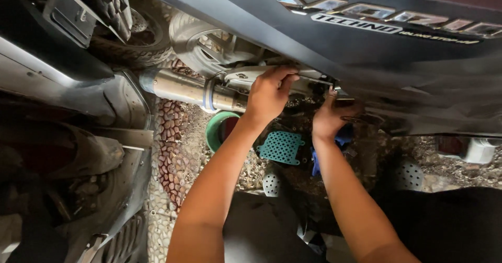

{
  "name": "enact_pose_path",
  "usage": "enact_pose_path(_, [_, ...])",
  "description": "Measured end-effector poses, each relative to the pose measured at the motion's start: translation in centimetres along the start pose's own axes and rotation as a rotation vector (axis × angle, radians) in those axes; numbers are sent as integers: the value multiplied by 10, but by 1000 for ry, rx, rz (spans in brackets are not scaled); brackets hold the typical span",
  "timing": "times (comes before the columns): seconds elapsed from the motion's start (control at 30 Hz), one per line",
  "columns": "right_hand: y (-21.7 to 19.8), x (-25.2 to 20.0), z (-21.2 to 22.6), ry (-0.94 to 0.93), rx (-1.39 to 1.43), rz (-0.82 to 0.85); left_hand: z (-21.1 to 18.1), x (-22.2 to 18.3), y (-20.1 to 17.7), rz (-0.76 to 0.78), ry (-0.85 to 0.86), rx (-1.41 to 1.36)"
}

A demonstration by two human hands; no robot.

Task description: The person is working on the underside of a motorcycle, using a wrench to tighten a bolt near the rear wheel and exhaust pipe. A green container is placed on the ground to catch dripping fluid.

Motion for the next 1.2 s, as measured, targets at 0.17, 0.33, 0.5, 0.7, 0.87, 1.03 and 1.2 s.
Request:
enact_pose_path(0.17, [0,3,-5,-69,-7,9,-4,2,-1,-32,145,16])
enact_pose_path(0.33, [-3,1,14,53,146,79,22,4,3,5,181,185])
enact_pose_path(0.5, [-5,1,7,-53,145,57,112,-34,70,424,-115,401])
enact_pose_path(0.7, [-9,5,11,-110,60,87,112,-46,125,500,-6,533])
enact_pose_path(0.87, [-9,8,-3,-47,79,103,122,-45,125,550,5,442])
enact_pose_path(1.03, [-9,8,-15,8,68,136,149,-52,140,492,201,531])
enact_pose_path(1.2, [-8,14,-33,138,-96,171,130,-42,125,564,198,557])
Point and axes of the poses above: each hand's wrist, its own x-axis towards the middle knuckle, its own y-axis out of the palm, z = x × y, the point moved 1 cm from there along x, towards the middle knuckle, and after that the axes turned 9 degrees about -z, right-handed, at the moved point
